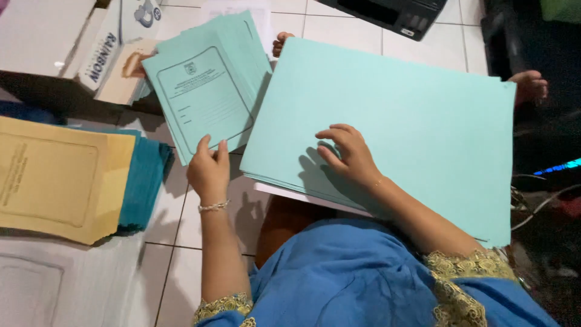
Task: The person repeatedly folds light blue paper sheets in half, smooths the crease with both hands, and places the folded sheet onto a stack to the left. The process is repeated for multiple sheets.
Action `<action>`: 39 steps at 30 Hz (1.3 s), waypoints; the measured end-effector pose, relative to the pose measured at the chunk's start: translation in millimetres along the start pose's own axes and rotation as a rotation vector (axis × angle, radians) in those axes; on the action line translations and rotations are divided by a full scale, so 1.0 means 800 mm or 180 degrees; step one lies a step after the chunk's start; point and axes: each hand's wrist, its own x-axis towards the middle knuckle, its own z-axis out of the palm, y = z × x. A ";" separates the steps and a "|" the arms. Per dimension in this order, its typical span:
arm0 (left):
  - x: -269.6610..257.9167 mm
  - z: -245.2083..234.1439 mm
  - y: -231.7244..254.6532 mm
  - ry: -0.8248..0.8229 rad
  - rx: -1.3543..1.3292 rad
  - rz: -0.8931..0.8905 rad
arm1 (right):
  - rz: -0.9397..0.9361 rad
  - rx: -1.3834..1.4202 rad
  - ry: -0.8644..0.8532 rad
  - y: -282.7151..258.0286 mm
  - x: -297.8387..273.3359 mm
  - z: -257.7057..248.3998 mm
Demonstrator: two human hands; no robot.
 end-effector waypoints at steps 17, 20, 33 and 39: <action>-0.171 0.101 0.253 -0.2004 0.0522 0.2903 | 0.2542 -0.1836 -0.0425 0.009 -0.230 -0.183; -0.173 0.107 0.247 -0.2035 0.0565 0.2919 | 0.2740 -0.1761 -0.0561 0.045 -0.191 -0.188; -0.180 0.146 0.228 -0.1300 0.0881 0.3036 | 0.2733 -0.2164 -0.0087 0.306 0.004 -0.239; -0.174 0.124 0.256 -0.2115 0.0498 0.2629 | 0.2857 -0.1946 -0.0252 0.139 -0.112 -0.210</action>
